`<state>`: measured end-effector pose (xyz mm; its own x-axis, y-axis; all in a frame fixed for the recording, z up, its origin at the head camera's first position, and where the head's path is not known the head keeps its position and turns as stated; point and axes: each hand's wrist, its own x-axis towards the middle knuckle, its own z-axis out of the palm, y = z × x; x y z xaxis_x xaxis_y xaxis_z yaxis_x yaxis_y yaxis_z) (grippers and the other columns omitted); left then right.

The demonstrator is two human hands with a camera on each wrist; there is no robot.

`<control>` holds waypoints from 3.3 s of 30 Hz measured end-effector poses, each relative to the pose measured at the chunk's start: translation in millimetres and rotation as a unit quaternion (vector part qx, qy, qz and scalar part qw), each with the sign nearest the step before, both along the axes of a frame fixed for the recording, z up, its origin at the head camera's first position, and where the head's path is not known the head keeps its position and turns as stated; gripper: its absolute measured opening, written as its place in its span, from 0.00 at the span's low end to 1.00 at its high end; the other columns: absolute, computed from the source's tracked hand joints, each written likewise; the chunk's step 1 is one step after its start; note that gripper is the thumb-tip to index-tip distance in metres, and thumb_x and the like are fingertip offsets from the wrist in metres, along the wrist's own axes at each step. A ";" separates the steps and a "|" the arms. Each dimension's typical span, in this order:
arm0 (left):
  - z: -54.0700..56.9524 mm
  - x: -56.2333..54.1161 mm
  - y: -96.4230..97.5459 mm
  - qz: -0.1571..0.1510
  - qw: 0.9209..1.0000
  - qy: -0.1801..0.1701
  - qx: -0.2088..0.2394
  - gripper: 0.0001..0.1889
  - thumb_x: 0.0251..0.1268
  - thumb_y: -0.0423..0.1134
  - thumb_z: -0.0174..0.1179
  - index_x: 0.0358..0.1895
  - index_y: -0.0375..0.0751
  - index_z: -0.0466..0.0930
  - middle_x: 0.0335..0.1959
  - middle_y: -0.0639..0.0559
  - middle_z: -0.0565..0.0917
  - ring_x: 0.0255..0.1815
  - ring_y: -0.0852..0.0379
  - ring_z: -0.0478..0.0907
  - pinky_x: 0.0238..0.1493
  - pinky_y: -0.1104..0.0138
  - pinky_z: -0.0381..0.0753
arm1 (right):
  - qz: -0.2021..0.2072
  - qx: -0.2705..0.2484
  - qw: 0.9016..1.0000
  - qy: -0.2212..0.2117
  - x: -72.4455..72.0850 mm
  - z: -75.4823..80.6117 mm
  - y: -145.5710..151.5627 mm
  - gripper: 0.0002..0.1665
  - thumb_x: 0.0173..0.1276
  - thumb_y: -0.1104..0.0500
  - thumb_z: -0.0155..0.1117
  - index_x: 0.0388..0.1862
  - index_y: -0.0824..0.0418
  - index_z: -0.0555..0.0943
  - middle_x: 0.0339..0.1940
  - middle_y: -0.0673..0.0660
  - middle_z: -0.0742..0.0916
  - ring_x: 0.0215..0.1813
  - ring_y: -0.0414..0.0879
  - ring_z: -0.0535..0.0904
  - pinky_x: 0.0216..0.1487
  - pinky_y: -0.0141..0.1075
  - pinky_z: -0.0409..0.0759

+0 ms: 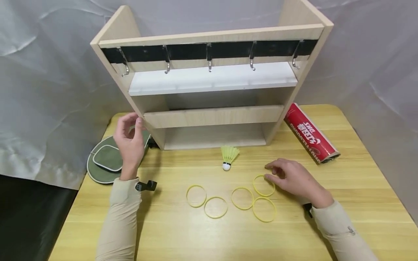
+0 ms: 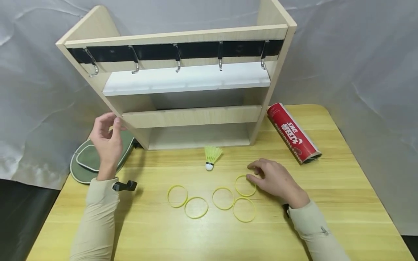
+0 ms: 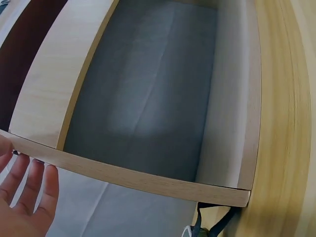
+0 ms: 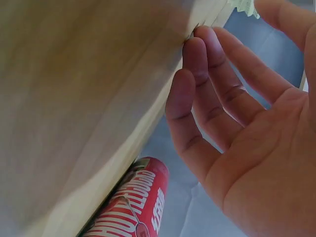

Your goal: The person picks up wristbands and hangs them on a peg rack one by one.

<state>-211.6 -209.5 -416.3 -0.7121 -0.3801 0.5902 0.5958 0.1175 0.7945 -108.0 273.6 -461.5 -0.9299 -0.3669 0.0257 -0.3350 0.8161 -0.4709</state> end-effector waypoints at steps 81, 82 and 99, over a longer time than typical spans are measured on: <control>5.4 13.6 -12.2 -0.044 0.988 -0.100 -0.108 0.15 0.85 0.30 0.56 0.65 0.25 0.72 0.46 0.59 0.81 0.47 0.58 0.79 0.44 0.73 0.89 | -0.017 -0.389 0.881 0.269 -34.3 167.6 -3.1 0.15 0.63 0.83 0.72 0.50 0.83 0.85 0.45 0.50 0.94 0.45 0.38 0.91 0.53 0.23 0.90; 5.7 13.8 -12.5 -0.043 0.988 -0.099 -0.109 0.15 0.85 0.30 0.56 0.65 0.25 0.72 0.46 0.59 0.82 0.47 0.58 0.80 0.44 0.74 0.89 | -0.008 -0.416 0.866 0.277 -36.0 171.5 -4.3 0.15 0.63 0.83 0.71 0.49 0.85 0.84 0.45 0.52 0.95 0.44 0.39 0.92 0.53 0.23 0.90; 4.1 12.8 -13.4 -0.052 0.988 -0.097 -0.113 0.15 0.84 0.27 0.56 0.65 0.24 0.72 0.47 0.57 0.81 0.46 0.57 0.80 0.43 0.75 0.89 | -0.036 -0.553 0.778 0.296 -66.7 187.4 1.6 0.15 0.67 0.76 0.73 0.50 0.84 0.84 0.40 0.61 0.93 0.35 0.46 0.91 0.49 0.29 0.93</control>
<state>-198.9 -222.8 -412.2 -0.8481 -0.1731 0.5008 0.4537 0.2511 0.8550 -174.6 275.2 -274.1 -0.6512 0.2364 0.7211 -0.7333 0.0484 -0.6781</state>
